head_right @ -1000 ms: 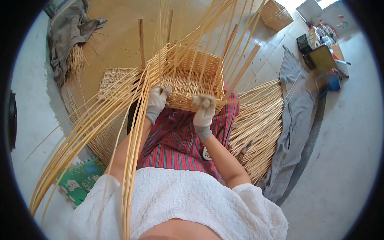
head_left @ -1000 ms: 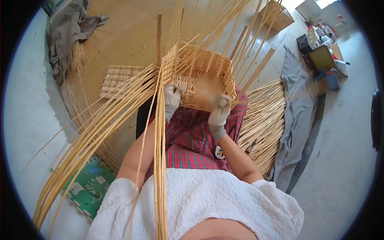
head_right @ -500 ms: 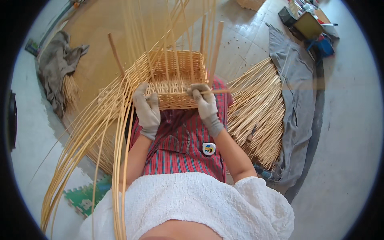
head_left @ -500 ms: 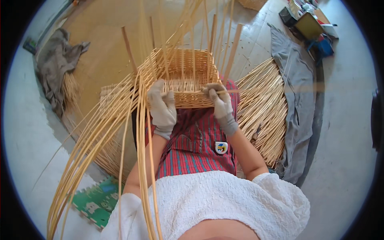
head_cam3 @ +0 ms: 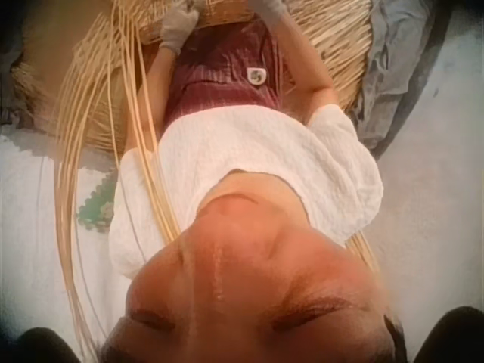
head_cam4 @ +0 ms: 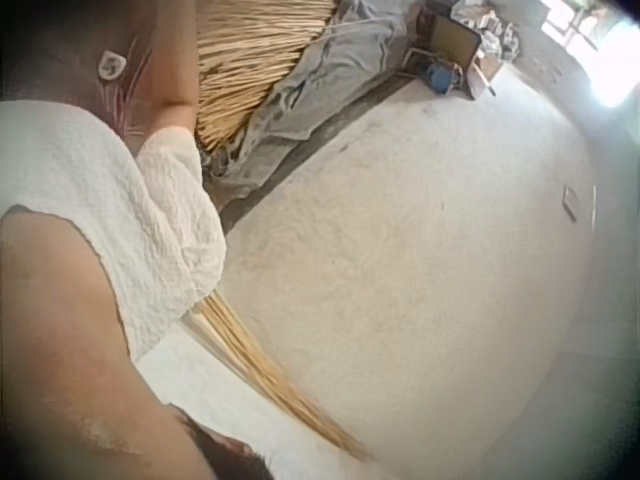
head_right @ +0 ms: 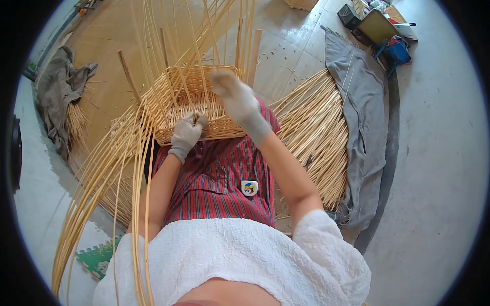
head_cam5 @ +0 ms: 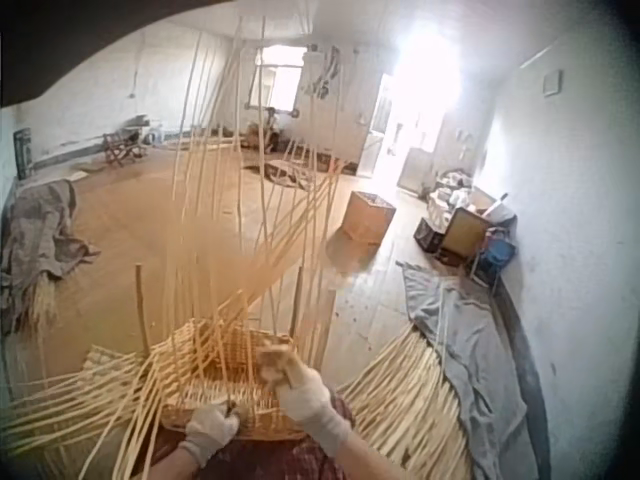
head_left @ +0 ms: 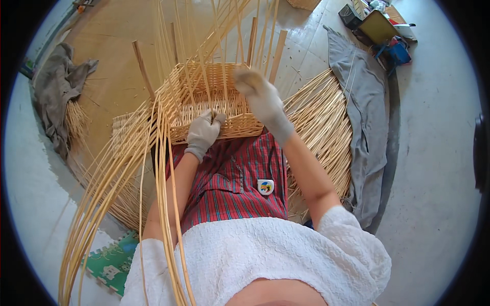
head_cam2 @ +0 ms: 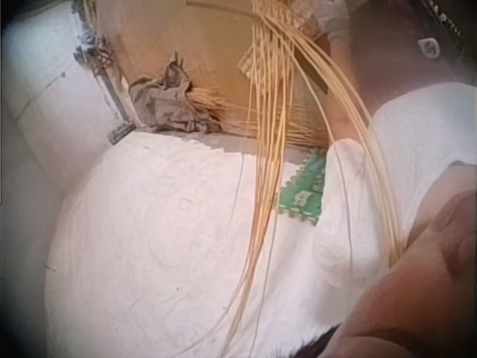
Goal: The person weaves a rectangular basket using thin bamboo strips, interlacing them through vertical stakes. They periodically measure the basket with a tape measure to check dimensions.
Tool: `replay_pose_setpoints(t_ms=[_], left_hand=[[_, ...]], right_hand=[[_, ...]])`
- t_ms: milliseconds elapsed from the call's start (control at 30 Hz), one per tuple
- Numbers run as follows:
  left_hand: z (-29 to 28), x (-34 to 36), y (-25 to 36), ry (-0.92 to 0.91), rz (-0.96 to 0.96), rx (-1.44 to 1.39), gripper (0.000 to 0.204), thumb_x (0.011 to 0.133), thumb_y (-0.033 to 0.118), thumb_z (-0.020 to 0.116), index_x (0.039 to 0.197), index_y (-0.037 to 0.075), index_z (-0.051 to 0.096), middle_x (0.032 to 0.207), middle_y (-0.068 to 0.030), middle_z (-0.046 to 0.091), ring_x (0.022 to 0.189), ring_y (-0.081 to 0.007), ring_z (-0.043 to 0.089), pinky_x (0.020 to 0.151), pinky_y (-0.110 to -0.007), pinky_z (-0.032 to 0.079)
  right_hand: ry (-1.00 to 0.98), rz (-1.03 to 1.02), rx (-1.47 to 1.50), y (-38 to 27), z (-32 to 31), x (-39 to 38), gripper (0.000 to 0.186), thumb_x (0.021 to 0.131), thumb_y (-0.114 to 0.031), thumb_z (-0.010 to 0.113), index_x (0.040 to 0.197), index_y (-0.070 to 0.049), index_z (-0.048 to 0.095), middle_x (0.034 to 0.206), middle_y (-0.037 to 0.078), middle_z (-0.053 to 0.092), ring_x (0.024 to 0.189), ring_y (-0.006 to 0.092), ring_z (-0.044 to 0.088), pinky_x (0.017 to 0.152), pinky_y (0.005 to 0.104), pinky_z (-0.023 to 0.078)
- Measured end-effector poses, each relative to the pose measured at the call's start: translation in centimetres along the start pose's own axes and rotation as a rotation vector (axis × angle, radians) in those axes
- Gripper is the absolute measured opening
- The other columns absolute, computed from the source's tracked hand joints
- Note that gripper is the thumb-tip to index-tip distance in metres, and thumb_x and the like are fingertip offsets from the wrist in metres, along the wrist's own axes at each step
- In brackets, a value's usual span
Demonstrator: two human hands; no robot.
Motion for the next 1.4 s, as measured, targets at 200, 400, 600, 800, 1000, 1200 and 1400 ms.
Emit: replay_pose_setpoints(t_ms=[200, 400, 600, 800, 1000, 1200, 1400], left_hand=[[0.5, 0.8, 0.2, 0.011, -0.051, -0.151, 0.042, 0.101, 0.045, 0.061, 0.102, 0.005, 0.073, 0.073, -0.0120, 0.070, 0.066, -0.0235, 0.067, 0.064, -0.039, 0.051], [0.8, 1.0, -0.4, -0.026, -0.028, -0.331, 0.027, 0.095, 0.033, 0.072, 0.102, 0.007, 0.075, 0.077, -0.0075, 0.070, 0.065, -0.0132, 0.059, 0.064, -0.033, 0.049], [-2.2, 2.8, 3.6, 0.013, -0.116, -0.222, 0.034, 0.087, 0.031, 0.082, 0.106, 0.007, 0.069, 0.078, -0.0062, 0.068, 0.068, -0.0143, 0.061, 0.067, -0.035, 0.051], [-1.3, 1.5, 4.0, 0.298, 0.241, -0.643, 0.038, 0.091, 0.026, 0.076, 0.121, 0.006, 0.064, 0.090, -0.0062, 0.071, 0.080, -0.0152, 0.066, 0.071, -0.031, 0.052], [5.2, 2.4, 5.9, -0.169, 0.110, -0.241, 0.018, 0.103, 0.019, 0.058, 0.112, 0.004, 0.061, 0.098, -0.0122, 0.070, 0.089, -0.0211, 0.064, 0.083, -0.035, 0.052], [6.7, 2.4, 7.5, -0.034, -0.032, -0.136, 0.032, 0.105, 0.034, 0.057, 0.099, 0.003, 0.059, 0.083, -0.0150, 0.065, 0.079, -0.0281, 0.062, 0.078, -0.042, 0.049], [7.6, 2.6, 6.6, 0.059, 0.054, -0.051, 0.042, 0.104, 0.044, 0.053, 0.102, 0.003, 0.061, 0.092, -0.0224, 0.069, 0.092, -0.0420, 0.065, 0.082, -0.049, 0.050]], right_hand=[[0.122, 0.025, -0.273, 0.9, 2.9, 8.4, 0.052, 0.090, 0.000, 0.065, 0.140, -0.010, 0.053, 0.162, 0.022, 0.028, 0.122, 0.0433, 0.060, 0.094, 0.0373, 0.056], [0.497, -0.219, 0.828, 8.9, 0.1, -9.3, 0.026, 0.109, -0.016, 0.046, 0.134, -0.008, 0.043, 0.086, 0.009, 0.059, 0.083, 0.0188, 0.064, 0.077, 0.0413, 0.057], [0.572, 0.094, 0.585, 3.3, 0.8, -8.4, 0.028, 0.112, -0.026, 0.040, 0.129, -0.005, 0.044, 0.082, 0.009, 0.060, 0.074, 0.0201, 0.063, 0.076, 0.0372, 0.055], [0.493, 0.104, 0.663, 5.2, -5.0, -9.3, 0.022, 0.106, -0.022, 0.056, 0.119, -0.005, 0.053, 0.092, 0.010, 0.069, 0.089, 0.0223, 0.069, 0.081, 0.0365, 0.059], [0.593, 0.311, 0.638, 7.7, -7.2, -9.9, 0.020, 0.100, -0.007, 0.063, 0.119, -0.008, 0.058, 0.124, 0.015, 0.066, 0.106, 0.0241, 0.068, 0.094, 0.0355, 0.058], [0.156, -0.017, -0.616, -0.6, -4.5, 4.2, 0.069, 0.091, -0.003, 0.066, 0.155, -0.017, 0.044, 0.147, 0.010, 0.052, 0.122, 0.0228, 0.061, 0.105, 0.0336, 0.052], [0.124, -0.126, -0.029, 7.5, -7.4, -1.4, 0.083, 0.093, 0.006, 0.057, 0.162, -0.030, 0.028, 0.153, 0.013, 0.047, 0.131, 0.0231, 0.057, 0.105, 0.0347, 0.052]])
Point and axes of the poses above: each hand's wrist, its own x-axis towards the middle knuckle, its own z-axis out of the palm, y = z × x, the point moved 1 cm from there along x, towards the middle knuckle
